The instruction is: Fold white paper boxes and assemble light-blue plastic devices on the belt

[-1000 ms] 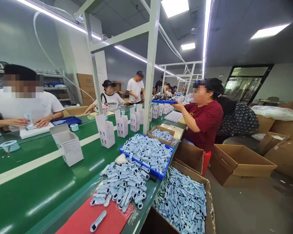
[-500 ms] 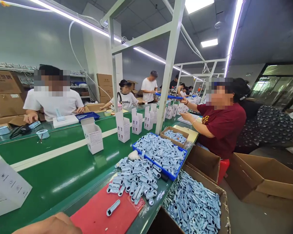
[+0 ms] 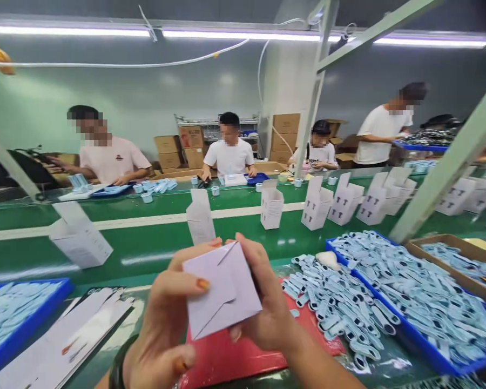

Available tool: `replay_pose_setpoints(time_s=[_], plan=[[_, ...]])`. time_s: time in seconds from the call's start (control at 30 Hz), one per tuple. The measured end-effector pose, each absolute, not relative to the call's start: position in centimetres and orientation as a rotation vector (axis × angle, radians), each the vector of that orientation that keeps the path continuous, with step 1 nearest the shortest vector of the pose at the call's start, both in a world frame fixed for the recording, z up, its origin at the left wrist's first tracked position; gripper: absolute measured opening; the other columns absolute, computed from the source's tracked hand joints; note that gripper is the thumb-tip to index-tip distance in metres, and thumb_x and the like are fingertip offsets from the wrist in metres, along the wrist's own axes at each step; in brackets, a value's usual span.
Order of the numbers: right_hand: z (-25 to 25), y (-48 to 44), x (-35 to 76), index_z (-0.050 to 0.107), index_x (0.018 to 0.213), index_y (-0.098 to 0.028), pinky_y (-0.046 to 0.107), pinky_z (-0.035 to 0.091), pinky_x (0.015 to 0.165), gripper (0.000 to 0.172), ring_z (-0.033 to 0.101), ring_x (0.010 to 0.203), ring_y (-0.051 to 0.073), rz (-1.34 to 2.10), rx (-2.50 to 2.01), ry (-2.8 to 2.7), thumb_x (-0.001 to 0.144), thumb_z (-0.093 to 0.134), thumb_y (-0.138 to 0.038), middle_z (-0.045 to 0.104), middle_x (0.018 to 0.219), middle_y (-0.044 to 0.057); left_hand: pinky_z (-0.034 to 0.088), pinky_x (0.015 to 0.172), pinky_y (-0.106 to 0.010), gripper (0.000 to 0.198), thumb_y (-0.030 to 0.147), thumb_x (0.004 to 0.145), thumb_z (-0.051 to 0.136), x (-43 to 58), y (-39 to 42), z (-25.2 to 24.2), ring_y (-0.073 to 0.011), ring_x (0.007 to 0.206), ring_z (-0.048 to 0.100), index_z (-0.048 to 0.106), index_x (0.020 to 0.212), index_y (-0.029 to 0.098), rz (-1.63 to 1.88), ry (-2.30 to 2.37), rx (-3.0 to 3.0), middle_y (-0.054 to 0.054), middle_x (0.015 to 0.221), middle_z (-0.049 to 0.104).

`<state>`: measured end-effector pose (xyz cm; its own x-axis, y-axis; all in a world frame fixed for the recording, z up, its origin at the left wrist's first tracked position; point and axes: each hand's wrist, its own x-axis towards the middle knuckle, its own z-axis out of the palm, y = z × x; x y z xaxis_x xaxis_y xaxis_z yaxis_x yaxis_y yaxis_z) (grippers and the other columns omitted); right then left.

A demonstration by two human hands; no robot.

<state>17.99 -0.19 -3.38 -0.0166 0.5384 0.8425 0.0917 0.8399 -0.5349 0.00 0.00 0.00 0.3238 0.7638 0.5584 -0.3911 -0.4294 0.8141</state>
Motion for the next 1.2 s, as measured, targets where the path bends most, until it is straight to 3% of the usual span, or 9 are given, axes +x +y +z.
replay_pose_setpoints(time_s=[0.13,0.23,0.3,0.4,0.5,0.67,0.83,1.03,1.2], plan=[[-4.3,-0.7,19.0,0.032,0.155,-0.031,0.046,0.046,0.11,0.098,0.049,0.129,0.029,0.169,-0.672,-1.696,0.074,0.085,-0.049,0.045,0.138,0.01,0.057,0.09,-0.036,0.015,0.038,0.087,0.072,1.1,0.2,-1.3,-0.0324,0.128,0.054,0.065,0.095,0.027,1.272,0.439,1.341,-0.007,0.132,0.061],[-5.0,-1.1,19.4,0.028,0.156,-0.03,0.051,0.042,0.113,0.097,0.047,0.129,0.03,0.068,-0.755,-1.777,0.076,0.082,-0.042,0.044,0.138,0.011,0.06,0.077,-0.029,0.049,0.027,0.084,0.073,2.2,-0.2,-2.2,-0.0254,0.11,0.063,0.056,0.129,0.037,1.212,0.515,1.136,-0.007,0.133,0.06],[-5.5,-1.2,19.6,0.026,0.157,-0.029,0.056,0.037,0.116,0.094,0.046,0.13,0.031,0.025,-0.81,-1.807,0.079,0.078,-0.038,0.043,0.139,0.011,0.06,0.078,-0.028,0.06,0.029,0.083,0.075,2.6,-0.4,-2.7,-0.0244,0.11,0.061,0.051,0.137,0.037,1.188,0.528,1.077,-0.008,0.134,0.059],[-6.1,-1.5,19.6,0.025,0.158,-0.027,0.06,0.033,0.118,0.088,0.045,0.132,0.031,0.001,-0.863,-1.826,0.083,0.071,-0.033,0.041,0.142,0.012,0.055,0.093,-0.026,0.045,0.027,0.082,0.075,3.1,-0.5,-3.3,-0.0227,0.121,0.056,0.061,0.125,0.033,1.216,0.565,1.065,-0.005,0.133,0.06],[-6.5,-1.7,19.7,0.025,0.158,-0.026,0.062,0.032,0.118,0.087,0.045,0.131,0.032,-0.02,-0.899,-1.835,0.083,0.069,-0.03,0.041,0.141,0.013,0.054,0.093,-0.026,0.037,0.025,0.084,0.071,3.4,-0.2,-3.9,-0.0235,0.124,0.055,0.064,0.12,0.032,1.215,0.615,1.132,-0.004,0.133,0.06],[-6.9,-1.9,19.6,0.025,0.158,-0.026,0.064,0.034,0.116,0.088,0.045,0.13,0.033,-0.025,-0.915,-1.821,0.082,0.071,-0.03,0.041,0.139,0.014,0.049,0.101,-0.033,0.038,0.019,0.084,0.065,3.5,-0.1,-4.4,-0.0252,0.124,0.055,0.064,0.12,0.032,1.243,0.651,1.269,-0.004,0.128,0.063],[-7.1,-2.1,19.4,0.025,0.157,-0.025,0.064,0.036,0.114,0.086,0.046,0.129,0.033,-0.051,-0.91,-1.823,0.084,0.069,-0.029,0.042,0.138,0.014,0.048,0.099,-0.027,0.04,0.015,0.084,0.063,3.4,-0.3,-4.6,-0.0217,0.122,0.054,0.065,0.119,0.033,1.255,0.656,1.3,-0.002,0.125,0.064],[-6.9,-2.2,19.3,0.029,0.156,-0.024,0.063,0.035,0.116,0.085,0.046,0.132,0.033,-0.059,-0.903,-1.827,0.083,0.071,-0.031,0.044,0.138,0.014,0.052,0.093,-0.026,0.049,0.033,0.091,0.063,2.6,0.0,-4.6,-0.0201,0.114,0.059,0.054,0.139,0.034,1.21,0.406,1.063,-0.005,0.137,0.059],[-7.5,-1.8,19.2,0.025,0.157,-0.024,0.067,0.022,0.122,0.089,0.039,0.141,0.036,-0.017,-0.926,-1.835,0.082,0.072,-0.034,0.041,0.148,0.015,0.053,0.096,-0.031,0.067,0.056,0.087,0.067,2.3,-0.1,-4.4,-0.0248,0.121,0.058,0.042,0.148,0.04,1.243,0.327,1.05,-0.007,0.154,0.044]])
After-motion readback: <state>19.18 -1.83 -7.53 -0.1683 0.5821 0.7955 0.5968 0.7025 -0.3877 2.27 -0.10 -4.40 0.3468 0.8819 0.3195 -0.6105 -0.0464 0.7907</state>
